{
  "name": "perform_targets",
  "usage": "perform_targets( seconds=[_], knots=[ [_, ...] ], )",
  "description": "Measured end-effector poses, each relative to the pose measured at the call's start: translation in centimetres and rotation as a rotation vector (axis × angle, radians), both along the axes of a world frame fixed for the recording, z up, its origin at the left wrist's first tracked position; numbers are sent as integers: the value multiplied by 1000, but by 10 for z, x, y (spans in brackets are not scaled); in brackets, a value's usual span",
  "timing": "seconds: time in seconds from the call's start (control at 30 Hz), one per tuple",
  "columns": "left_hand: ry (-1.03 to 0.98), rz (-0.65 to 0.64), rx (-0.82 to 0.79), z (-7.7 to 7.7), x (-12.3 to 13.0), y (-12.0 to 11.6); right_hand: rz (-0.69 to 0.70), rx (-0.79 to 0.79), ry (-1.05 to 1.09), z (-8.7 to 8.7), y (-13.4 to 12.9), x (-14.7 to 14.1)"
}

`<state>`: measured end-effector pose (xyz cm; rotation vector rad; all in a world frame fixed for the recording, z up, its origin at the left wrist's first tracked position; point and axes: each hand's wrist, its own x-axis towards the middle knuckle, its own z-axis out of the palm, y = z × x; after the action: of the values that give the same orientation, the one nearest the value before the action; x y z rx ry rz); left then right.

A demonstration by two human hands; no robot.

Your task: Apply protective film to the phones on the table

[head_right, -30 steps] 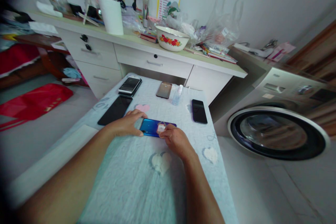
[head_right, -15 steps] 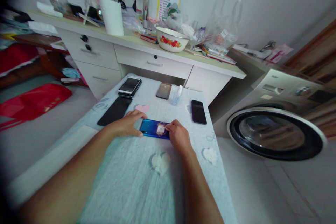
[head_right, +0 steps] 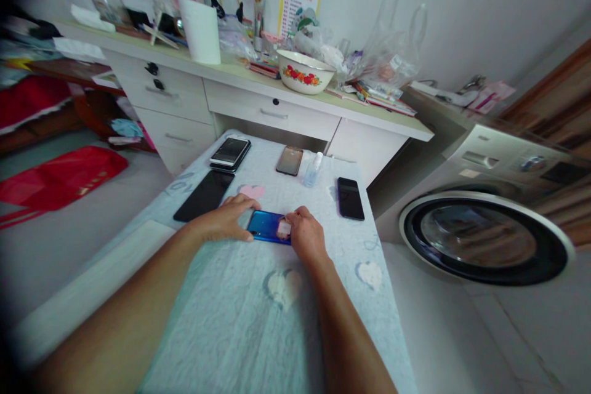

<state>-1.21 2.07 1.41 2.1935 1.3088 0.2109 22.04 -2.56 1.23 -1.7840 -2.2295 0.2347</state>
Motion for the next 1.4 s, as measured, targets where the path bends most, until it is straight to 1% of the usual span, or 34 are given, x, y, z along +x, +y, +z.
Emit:
perform_targets(
  seconds=[0.17, 0.3, 0.87, 1.0, 1.17, 1.4],
  knots=[
    [-6, 3, -1, 2, 1, -1, 25, -19, -30, 3, 5, -8],
    [-17, 6, 7, -2, 0, 0, 41, -49, -64, 5, 10, -15],
    [-31, 8, 5, -3, 0, 0, 154, -57, -93, 9, 25, -50],
    [-31, 0, 10, -4, -1, 1, 120, -82, -129, 11, 25, -45],
    [-21, 3, 4, -2, -1, 0, 93, -102, -155, 13, 21, -28],
    [-16, 2, 4, -2, -1, 0, 49, -84, -118, 6, 17, -8]
  ],
)
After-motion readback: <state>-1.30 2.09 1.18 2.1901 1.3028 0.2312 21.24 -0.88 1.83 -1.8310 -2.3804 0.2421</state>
